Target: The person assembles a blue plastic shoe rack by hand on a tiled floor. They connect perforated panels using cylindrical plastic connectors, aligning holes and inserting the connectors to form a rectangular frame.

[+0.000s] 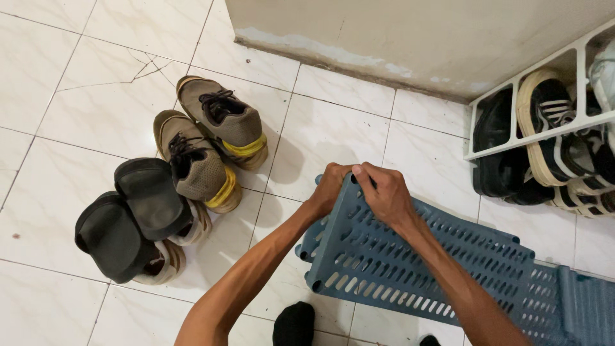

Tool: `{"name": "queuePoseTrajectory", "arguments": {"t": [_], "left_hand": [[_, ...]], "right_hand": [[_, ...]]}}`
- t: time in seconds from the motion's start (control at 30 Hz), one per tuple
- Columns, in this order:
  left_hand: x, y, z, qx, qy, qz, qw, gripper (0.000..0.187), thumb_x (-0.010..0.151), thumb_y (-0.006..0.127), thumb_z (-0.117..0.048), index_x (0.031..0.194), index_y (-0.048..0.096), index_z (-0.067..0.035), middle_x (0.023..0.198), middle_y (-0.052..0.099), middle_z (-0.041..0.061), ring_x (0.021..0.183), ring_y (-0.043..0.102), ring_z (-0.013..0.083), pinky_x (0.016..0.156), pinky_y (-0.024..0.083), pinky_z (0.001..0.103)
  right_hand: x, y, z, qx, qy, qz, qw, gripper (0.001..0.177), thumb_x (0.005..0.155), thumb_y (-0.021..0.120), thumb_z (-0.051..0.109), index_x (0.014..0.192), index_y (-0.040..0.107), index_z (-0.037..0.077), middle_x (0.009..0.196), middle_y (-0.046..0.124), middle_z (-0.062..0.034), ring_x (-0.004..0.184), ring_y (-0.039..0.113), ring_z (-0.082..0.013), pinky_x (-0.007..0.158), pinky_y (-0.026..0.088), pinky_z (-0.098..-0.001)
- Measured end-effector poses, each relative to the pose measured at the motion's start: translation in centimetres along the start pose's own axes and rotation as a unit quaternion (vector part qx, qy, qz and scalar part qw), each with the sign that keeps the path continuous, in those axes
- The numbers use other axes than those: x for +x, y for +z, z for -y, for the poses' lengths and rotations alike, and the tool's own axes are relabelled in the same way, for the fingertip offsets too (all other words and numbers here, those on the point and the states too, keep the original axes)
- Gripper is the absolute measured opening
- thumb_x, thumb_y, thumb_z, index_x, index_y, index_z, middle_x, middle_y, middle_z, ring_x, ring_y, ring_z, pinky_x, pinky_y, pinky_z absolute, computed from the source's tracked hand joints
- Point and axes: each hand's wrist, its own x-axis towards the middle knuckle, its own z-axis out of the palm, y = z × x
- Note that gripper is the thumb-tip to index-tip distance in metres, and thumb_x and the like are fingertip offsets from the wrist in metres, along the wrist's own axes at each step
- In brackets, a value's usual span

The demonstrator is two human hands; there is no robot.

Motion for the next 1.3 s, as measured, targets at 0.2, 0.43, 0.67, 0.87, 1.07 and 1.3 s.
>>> {"name": "queuePoseTrajectory", "arguments": {"t": [0.2,0.43,0.67,0.87,1.07,1.3], "left_hand": [[0.1,-0.2,-0.2,0.007,-0.024,0.009,1.0,0.021,0.094,0.063,-0.011,0.078,0.059,0.003,0.063,0.063,0.01,0.06,0.053,0.0123,0.052,0.044,0.033],[-1.7,1.2,-1.7,0.075,0.031,-0.115,0.99,0.02,0.095,0.062,-0.015,0.088,0.051,0.0,0.074,0.055,0.01,0.066,0.052,0.0184,0.06,0.043,0.034],[-2.7,3.3,-0.9,0.152,0.092,-0.17,0.969,0.023,0.092,0.064,-0.018,0.102,0.051,-0.003,0.094,0.052,0.014,0.086,0.051,0.0266,0.074,0.042,0.04],[-2.4,3.4,0.3,0.154,0.078,-0.174,0.969,0.019,0.095,0.062,-0.018,0.093,0.049,-0.004,0.087,0.05,0.01,0.082,0.047,0.0244,0.071,0.038,0.04],[-1.2,3.1,-0.9,0.112,0.048,-0.173,0.977,0.035,0.092,0.066,-0.015,0.068,0.043,-0.004,0.058,0.045,0.005,0.054,0.043,0.0148,0.051,0.035,0.036],[-0.5,0.4,-0.3,-0.02,0.005,-0.02,1.0,0.02,0.095,0.062,-0.013,0.079,0.058,-0.001,0.063,0.059,0.004,0.059,0.049,0.0094,0.052,0.04,0.03]], "right_hand": [[0.3,-0.3,0.6,0.005,-0.019,-0.003,1.0,0.045,0.106,0.053,0.034,0.077,0.065,0.002,0.05,0.046,-0.0074,0.044,0.043,-0.0158,0.045,0.036,-0.037],[0.0,0.1,1.0,-0.001,-0.03,-0.022,0.999,0.047,0.107,0.055,0.032,0.072,0.059,0.001,0.053,0.049,-0.0075,0.045,0.049,-0.0146,0.046,0.038,-0.0359],[0.2,0.1,1.3,-0.031,-0.043,-0.046,0.998,0.046,0.106,0.059,0.029,0.069,0.059,0.001,0.053,0.05,-0.0086,0.043,0.045,-0.0179,0.044,0.036,-0.0372],[0.2,0.2,1.0,-0.029,-0.049,-0.052,0.997,0.045,0.105,0.059,0.029,0.07,0.061,0.002,0.052,0.05,-0.007,0.042,0.044,-0.0161,0.043,0.036,-0.0357],[-0.3,0.6,0.4,-0.008,-0.051,-0.025,0.998,0.045,0.107,0.054,0.03,0.073,0.064,0.002,0.051,0.048,-0.0057,0.042,0.043,-0.0161,0.042,0.034,-0.0366],[-0.1,0.1,0.2,0.002,-0.028,-0.013,1.0,0.048,0.107,0.054,0.034,0.074,0.064,0.0,0.051,0.048,-0.007,0.044,0.043,-0.0158,0.045,0.036,-0.037]]}}
